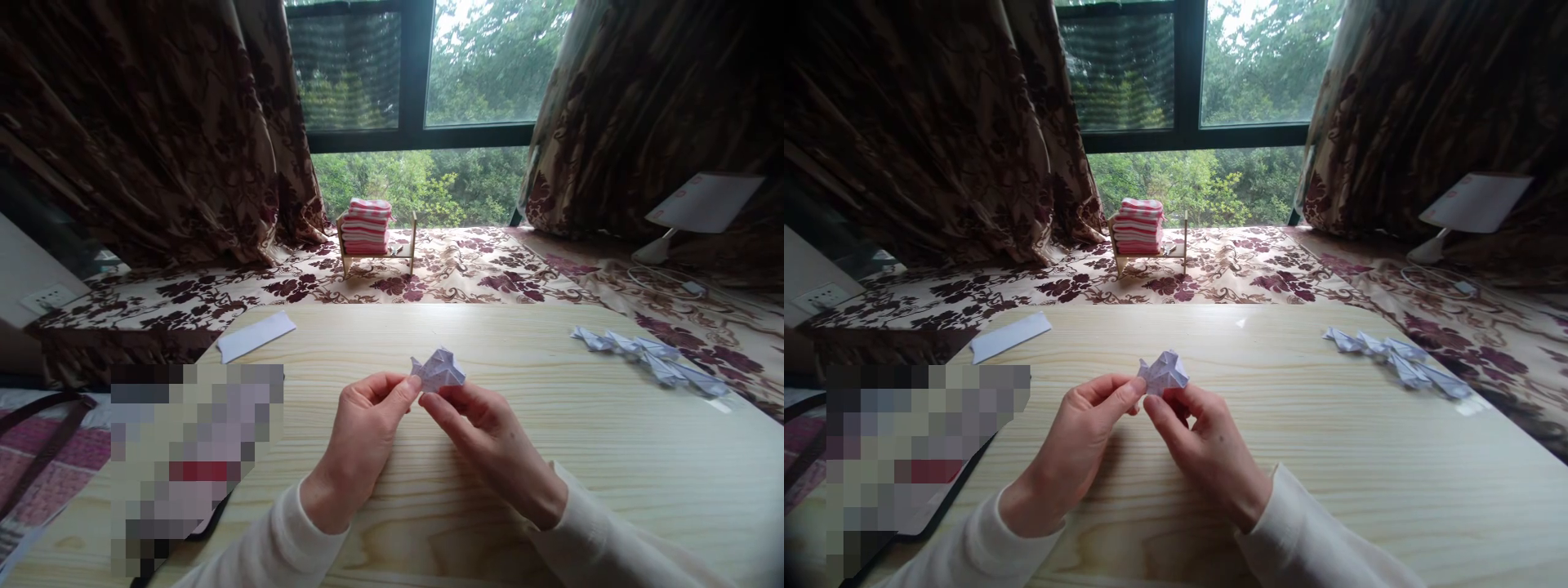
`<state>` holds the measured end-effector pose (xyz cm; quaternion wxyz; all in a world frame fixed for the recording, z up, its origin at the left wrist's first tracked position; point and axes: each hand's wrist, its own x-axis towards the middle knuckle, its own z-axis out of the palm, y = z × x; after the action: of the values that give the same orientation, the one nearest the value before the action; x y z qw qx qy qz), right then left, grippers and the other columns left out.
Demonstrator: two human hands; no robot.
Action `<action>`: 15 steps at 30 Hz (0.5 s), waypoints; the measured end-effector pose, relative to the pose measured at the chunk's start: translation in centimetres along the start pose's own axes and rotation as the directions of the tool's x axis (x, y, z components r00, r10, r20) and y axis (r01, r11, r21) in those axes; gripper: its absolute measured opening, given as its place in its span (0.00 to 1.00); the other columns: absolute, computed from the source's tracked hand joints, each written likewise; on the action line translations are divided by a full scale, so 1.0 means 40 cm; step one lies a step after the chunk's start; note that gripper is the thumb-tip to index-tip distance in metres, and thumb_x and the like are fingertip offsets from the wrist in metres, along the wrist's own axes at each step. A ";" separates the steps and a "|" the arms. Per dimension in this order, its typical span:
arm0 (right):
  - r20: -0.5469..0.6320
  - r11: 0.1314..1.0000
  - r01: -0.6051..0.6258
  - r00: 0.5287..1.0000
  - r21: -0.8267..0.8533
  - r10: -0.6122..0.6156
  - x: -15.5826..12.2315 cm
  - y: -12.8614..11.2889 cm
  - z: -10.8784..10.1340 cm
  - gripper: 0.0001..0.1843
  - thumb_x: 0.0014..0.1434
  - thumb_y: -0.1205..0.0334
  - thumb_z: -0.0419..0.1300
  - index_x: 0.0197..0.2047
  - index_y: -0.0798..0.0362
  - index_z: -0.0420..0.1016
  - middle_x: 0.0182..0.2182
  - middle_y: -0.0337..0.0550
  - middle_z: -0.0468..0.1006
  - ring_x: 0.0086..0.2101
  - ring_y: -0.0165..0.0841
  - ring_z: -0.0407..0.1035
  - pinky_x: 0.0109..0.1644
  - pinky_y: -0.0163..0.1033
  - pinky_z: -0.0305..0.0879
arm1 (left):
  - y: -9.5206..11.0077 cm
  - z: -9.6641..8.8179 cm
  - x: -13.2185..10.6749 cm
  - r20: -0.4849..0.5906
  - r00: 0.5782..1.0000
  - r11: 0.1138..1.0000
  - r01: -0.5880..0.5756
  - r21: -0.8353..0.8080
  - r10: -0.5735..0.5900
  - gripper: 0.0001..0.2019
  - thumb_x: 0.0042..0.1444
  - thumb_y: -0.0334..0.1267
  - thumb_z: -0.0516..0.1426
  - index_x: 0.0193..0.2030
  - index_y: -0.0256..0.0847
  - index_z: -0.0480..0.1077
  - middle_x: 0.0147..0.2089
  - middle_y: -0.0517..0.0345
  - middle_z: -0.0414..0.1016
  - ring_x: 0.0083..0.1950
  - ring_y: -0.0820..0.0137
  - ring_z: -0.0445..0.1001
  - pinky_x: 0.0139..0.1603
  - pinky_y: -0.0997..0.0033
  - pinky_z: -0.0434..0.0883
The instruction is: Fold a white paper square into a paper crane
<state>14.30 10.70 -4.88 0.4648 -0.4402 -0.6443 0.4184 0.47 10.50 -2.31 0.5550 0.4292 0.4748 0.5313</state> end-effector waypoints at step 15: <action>-0.005 0.983 -0.071 0.997 0.168 0.073 -0.003 -0.031 0.009 0.15 0.56 0.54 0.58 0.24 0.54 0.71 0.20 0.36 0.66 0.26 0.29 0.62 0.32 0.33 0.61 | -0.004 0.007 -0.007 0.098 0.995 0.999 -0.038 0.017 0.036 0.07 0.50 0.38 0.62 0.26 0.36 0.77 0.26 0.59 0.75 0.33 0.71 0.69 0.39 0.75 0.67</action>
<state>13.74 10.22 -3.83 0.4885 -0.4248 -0.5877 0.4853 0.80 10.22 -2.41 0.5636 0.4684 0.4442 0.5155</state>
